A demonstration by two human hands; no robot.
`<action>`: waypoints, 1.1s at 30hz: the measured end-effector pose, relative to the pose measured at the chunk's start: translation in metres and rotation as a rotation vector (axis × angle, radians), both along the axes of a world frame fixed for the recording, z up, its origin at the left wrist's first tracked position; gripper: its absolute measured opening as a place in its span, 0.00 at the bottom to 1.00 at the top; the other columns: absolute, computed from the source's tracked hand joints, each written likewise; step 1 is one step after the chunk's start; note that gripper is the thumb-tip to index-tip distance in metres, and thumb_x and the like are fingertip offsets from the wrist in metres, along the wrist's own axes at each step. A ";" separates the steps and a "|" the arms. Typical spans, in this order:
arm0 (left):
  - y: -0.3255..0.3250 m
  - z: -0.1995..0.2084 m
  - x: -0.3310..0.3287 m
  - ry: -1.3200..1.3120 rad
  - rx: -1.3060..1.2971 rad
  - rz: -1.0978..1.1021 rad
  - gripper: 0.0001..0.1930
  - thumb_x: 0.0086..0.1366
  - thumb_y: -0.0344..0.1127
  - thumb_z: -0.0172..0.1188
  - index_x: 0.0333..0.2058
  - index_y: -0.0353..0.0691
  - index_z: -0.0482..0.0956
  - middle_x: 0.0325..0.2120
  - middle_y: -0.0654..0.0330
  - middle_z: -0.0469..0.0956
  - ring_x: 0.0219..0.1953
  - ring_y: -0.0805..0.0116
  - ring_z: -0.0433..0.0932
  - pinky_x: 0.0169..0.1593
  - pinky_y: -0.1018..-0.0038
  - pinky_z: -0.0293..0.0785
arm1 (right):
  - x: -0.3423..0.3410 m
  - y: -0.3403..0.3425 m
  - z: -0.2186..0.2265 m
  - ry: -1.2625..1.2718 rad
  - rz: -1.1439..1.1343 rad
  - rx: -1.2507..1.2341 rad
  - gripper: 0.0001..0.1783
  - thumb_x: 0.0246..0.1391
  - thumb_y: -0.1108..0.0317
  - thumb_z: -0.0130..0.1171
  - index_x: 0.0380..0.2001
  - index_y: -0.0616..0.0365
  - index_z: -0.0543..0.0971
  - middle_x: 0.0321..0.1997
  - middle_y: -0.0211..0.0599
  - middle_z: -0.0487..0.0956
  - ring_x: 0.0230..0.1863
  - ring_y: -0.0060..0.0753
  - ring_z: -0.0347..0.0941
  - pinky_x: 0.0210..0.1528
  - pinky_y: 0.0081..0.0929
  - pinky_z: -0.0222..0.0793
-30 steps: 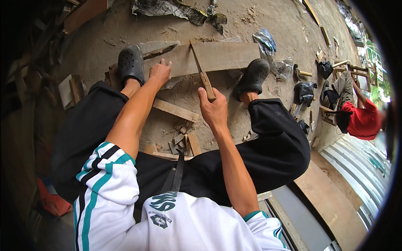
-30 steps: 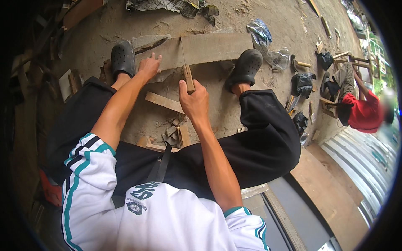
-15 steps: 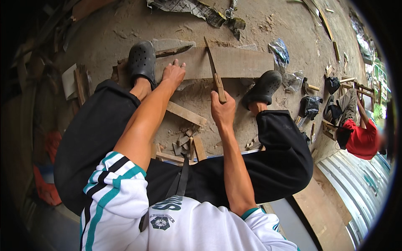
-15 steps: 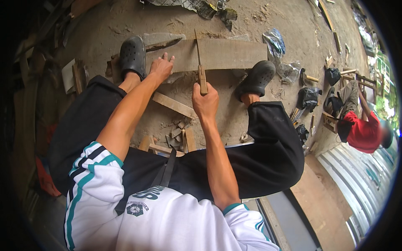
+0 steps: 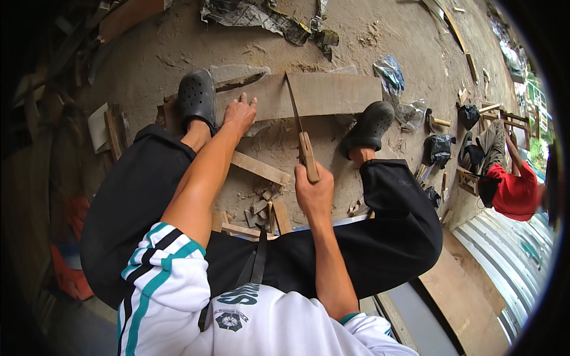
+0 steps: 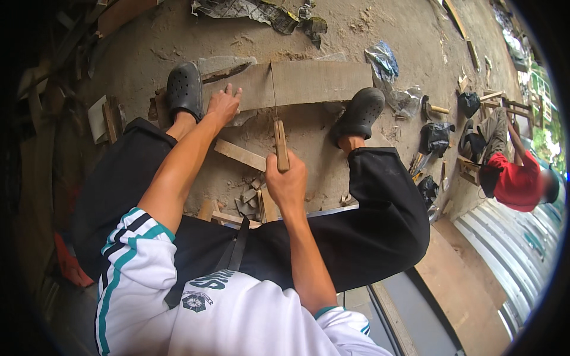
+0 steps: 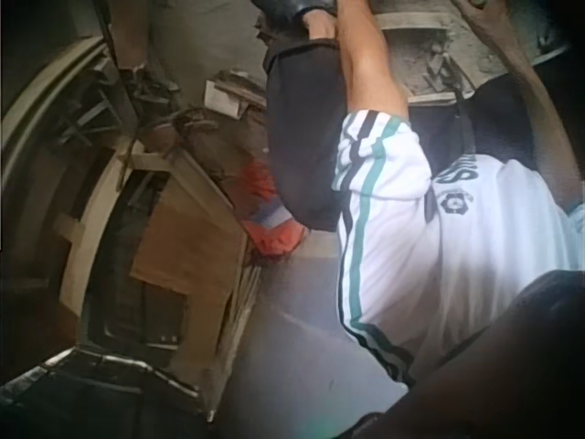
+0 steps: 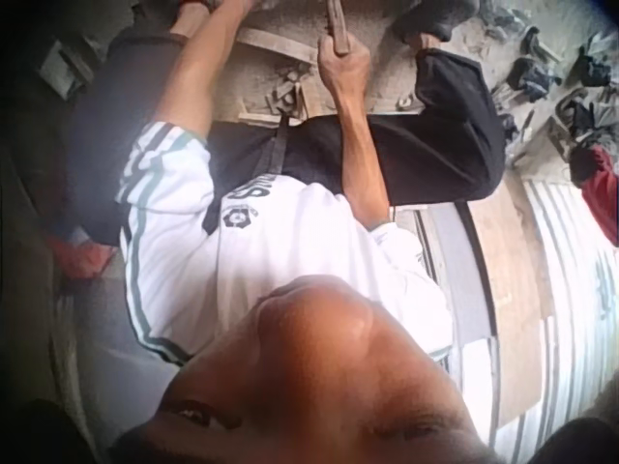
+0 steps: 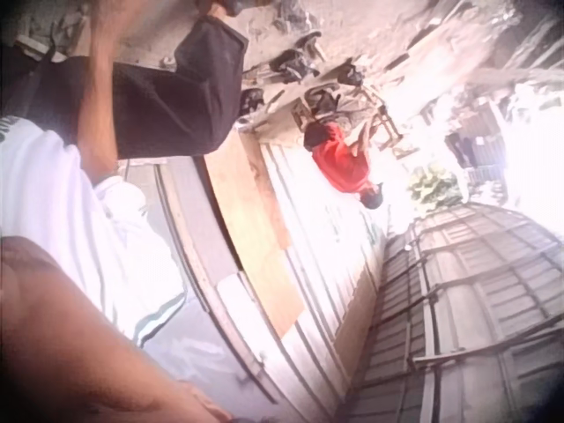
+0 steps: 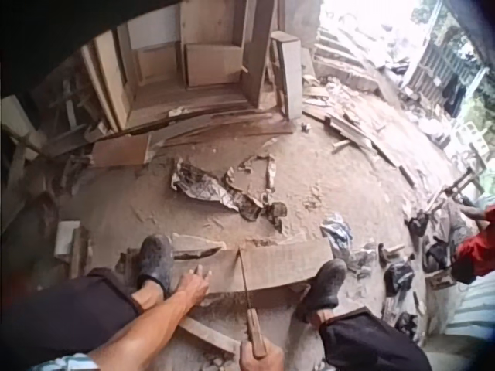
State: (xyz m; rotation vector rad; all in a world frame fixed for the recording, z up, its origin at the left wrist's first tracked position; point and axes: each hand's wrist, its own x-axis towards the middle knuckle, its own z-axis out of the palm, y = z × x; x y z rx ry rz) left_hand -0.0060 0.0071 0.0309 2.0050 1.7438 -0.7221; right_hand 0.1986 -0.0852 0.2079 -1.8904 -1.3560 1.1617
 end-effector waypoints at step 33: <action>-0.008 -0.018 -0.003 0.006 0.062 -0.039 0.33 0.66 0.38 0.55 0.69 0.46 0.57 0.66 0.39 0.58 0.57 0.44 0.75 0.56 0.62 0.74 | 0.001 -0.028 -0.003 0.055 -0.035 -0.005 0.15 0.52 0.65 0.56 0.19 0.66 0.71 0.16 0.51 0.71 0.16 0.33 0.65 0.25 0.37 0.65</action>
